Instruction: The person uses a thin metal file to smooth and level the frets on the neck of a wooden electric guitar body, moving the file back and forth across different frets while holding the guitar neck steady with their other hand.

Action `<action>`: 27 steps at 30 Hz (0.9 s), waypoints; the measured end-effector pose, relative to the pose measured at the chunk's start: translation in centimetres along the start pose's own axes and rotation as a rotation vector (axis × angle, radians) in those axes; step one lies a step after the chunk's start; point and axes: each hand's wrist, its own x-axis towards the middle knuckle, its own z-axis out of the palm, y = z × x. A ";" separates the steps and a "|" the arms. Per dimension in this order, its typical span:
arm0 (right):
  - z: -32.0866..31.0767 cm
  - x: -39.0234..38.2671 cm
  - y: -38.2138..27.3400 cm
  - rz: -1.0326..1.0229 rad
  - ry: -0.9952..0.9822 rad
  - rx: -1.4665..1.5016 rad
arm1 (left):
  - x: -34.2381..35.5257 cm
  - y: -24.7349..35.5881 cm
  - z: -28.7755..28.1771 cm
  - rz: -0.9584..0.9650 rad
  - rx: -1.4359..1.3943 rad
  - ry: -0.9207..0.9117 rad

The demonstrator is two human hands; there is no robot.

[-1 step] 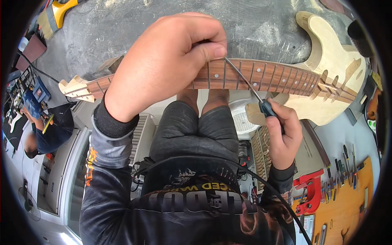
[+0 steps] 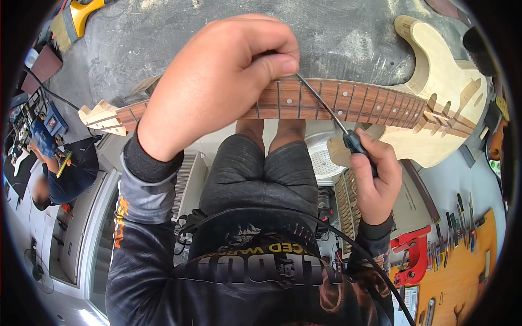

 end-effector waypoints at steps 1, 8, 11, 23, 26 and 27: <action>0.2 0.5 -0.6 -0.041 -0.025 -0.087 | -0.1 -0.3 -0.2 0.000 0.002 -0.001; 1.6 2.3 -1.5 -0.274 0.049 -0.259 | -0.6 -0.4 -1.1 -0.138 -0.159 0.044; 0.1 1.5 -1.6 -0.025 -0.024 -0.065 | -0.2 -0.2 -0.6 -0.073 -0.163 0.036; -0.3 -0.8 -0.8 0.078 -0.068 -0.059 | -0.1 0.0 0.2 0.020 -0.065 -0.050; -0.5 -1.1 -0.6 0.096 -0.068 -0.050 | -0.2 0.2 0.3 -0.060 -0.113 -0.062; -0.4 -1.1 -0.6 0.096 -0.068 -0.050 | -0.2 0.3 0.4 -0.077 -0.114 -0.063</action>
